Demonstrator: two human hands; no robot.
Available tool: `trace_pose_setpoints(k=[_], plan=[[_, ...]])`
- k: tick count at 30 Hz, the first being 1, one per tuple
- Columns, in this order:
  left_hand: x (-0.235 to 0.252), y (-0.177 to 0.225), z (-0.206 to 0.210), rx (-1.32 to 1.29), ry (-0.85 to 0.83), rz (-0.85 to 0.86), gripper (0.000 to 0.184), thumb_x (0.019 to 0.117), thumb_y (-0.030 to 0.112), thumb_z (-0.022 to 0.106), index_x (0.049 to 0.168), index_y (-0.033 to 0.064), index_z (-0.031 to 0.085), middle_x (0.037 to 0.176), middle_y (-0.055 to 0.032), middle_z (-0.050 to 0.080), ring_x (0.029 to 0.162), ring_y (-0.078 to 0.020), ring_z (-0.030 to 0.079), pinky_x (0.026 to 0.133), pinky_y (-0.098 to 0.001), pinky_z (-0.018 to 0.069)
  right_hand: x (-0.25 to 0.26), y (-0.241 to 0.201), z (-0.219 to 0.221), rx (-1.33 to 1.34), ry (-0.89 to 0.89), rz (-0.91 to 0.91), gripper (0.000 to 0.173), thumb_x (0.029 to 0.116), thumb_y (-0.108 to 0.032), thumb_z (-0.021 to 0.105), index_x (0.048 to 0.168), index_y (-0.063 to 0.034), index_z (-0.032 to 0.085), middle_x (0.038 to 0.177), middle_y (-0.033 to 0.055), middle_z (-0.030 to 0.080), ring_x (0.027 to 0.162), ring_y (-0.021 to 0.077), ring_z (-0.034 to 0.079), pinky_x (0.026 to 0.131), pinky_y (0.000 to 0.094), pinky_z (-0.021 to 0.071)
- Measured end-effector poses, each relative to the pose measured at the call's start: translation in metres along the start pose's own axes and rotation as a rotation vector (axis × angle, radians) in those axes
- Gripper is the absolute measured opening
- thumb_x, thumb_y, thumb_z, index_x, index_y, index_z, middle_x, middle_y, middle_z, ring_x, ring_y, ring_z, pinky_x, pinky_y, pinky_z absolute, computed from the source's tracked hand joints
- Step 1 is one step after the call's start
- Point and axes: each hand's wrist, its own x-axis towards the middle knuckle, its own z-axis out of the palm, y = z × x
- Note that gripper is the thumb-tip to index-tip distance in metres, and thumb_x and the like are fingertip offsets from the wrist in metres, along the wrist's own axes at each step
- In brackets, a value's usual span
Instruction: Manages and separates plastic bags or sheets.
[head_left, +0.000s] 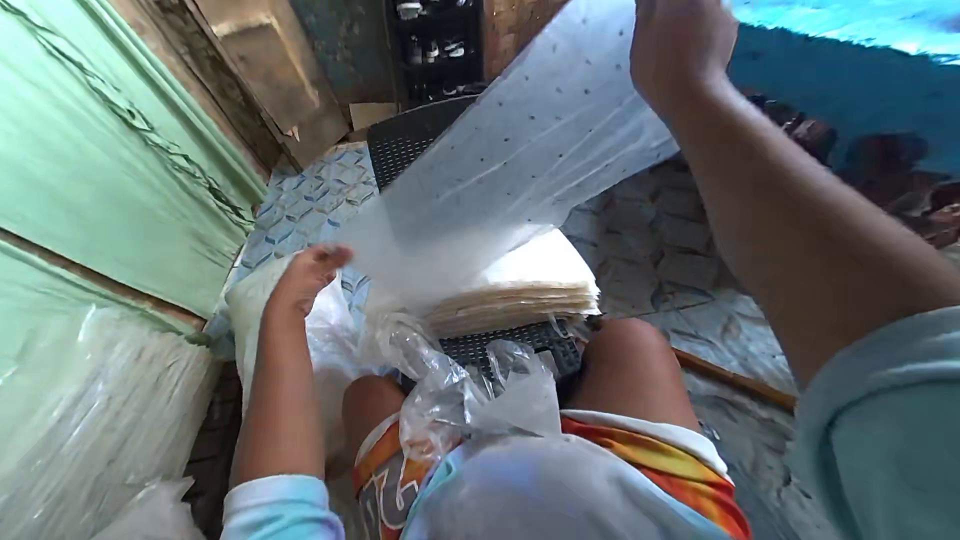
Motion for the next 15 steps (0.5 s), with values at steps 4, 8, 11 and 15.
trace_pose_setpoints(k=[4, 8, 11, 15], plan=[[0.022, -0.009, 0.02, -0.343, 0.149, -0.119, 0.04, 0.1079, 0.024, 0.05, 0.145, 0.0097, 0.046, 0.135, -0.0095, 0.059, 0.115, -0.0213, 0.062, 0.093, -0.0441, 0.0542, -0.015, 0.048, 0.078, 0.229, -0.248, 0.186, 0.05, 0.112, -0.032, 0.03, 0.137, 0.0096, 0.044, 0.133, 0.0375, 0.054, 0.126, 0.0518, 0.055, 0.101, 0.0689, 0.0429], [0.07, -0.027, 0.047, 0.127, 0.389, -0.138, 0.046, 0.1124, 0.033, 0.038, 0.128, -0.0031, 0.061, 0.11, -0.0205, 0.069, 0.093, -0.0289, 0.068, 0.083, -0.0475, 0.0552, -0.047, 0.085, 0.152, 0.151, -0.38, 0.285, 0.043, 0.1103, -0.027, 0.038, 0.128, 0.0076, 0.056, 0.125, 0.0373, 0.06, 0.12, 0.0557, 0.057, 0.095, 0.0741, 0.0433], [0.099, -0.068, 0.061, 0.474, 0.362, -0.225, 0.054, 0.113, 0.036, 0.03, 0.127, -0.0048, 0.062, 0.118, -0.0301, 0.066, 0.112, -0.0454, 0.064, 0.097, -0.0636, 0.0489, -0.082, 0.107, 0.205, 0.039, -0.513, 0.368, 0.04, 0.1106, -0.028, 0.04, 0.131, 0.0015, 0.058, 0.123, 0.0364, 0.062, 0.117, 0.0575, 0.059, 0.09, 0.0765, 0.0447], [0.109, -0.151, 0.098, 0.664, 0.244, -0.411, 0.052, 0.1125, 0.038, 0.031, 0.133, 0.0007, 0.06, 0.126, -0.0287, 0.064, 0.119, -0.0457, 0.062, 0.098, -0.0658, 0.0481, -0.139, 0.138, 0.272, -0.062, -0.621, 0.45, 0.037, 0.1106, -0.029, 0.04, 0.135, -0.0075, 0.058, 0.118, 0.0338, 0.065, 0.109, 0.0566, 0.063, 0.083, 0.0761, 0.0481]])
